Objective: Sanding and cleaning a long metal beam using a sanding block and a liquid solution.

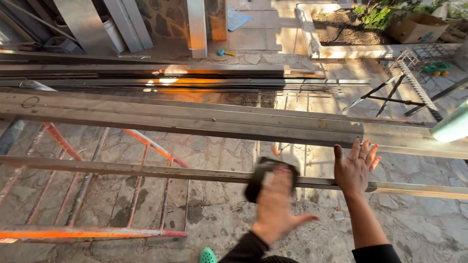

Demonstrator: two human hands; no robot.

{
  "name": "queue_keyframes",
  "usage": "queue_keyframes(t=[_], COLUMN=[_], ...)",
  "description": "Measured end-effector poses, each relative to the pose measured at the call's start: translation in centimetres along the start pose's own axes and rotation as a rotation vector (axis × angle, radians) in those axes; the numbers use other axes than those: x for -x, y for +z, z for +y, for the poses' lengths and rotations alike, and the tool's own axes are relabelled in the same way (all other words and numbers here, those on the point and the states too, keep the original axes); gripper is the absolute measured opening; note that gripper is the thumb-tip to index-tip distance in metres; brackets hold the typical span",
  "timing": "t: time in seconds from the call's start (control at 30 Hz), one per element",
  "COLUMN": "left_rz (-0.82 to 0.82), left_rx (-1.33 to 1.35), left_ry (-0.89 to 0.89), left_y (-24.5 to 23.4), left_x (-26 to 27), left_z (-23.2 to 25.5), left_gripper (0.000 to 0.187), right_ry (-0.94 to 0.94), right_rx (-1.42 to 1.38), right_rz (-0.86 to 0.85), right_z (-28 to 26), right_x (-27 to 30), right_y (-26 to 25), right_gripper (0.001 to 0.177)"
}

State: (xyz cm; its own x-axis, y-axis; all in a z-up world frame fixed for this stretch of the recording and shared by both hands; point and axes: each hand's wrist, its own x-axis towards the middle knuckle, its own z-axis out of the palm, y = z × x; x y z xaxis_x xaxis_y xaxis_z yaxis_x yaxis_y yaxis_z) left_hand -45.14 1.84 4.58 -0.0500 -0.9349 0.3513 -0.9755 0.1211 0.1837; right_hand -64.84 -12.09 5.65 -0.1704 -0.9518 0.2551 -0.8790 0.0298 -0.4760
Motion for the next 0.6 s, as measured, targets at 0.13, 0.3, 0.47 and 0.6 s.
queue_keyframes(t=[0.13, 0.3, 0.47, 0.6], left_rz=[0.385, -0.017, -0.305, -0.107], left_rx=[-0.338, 0.121, 0.200, -0.073], left_ry=[-0.078, 0.094, -0.320, -0.269], left_y=[2.6, 1.2, -1.7, 0.5], left_x=[0.5, -1.2, 0.6, -0.2], left_z=[-4.7, 4.6, -7.1, -3.0], left_gripper=[0.150, 0.136, 0.131, 0.130], right_ry=[0.045, -0.010, -0.049, -0.070], right_rx=[0.006, -0.011, -0.021, -0.010], right_rz=[-0.060, -0.036, -0.065, -0.077], right_z=[-0.7, -0.3, -0.1, -0.2], right_x=[0.2, 0.2, 0.0, 0.2], right_y=[-0.1, 0.1, 0.2, 0.1], right_gripper=[0.097, 0.097, 0.102, 0.101])
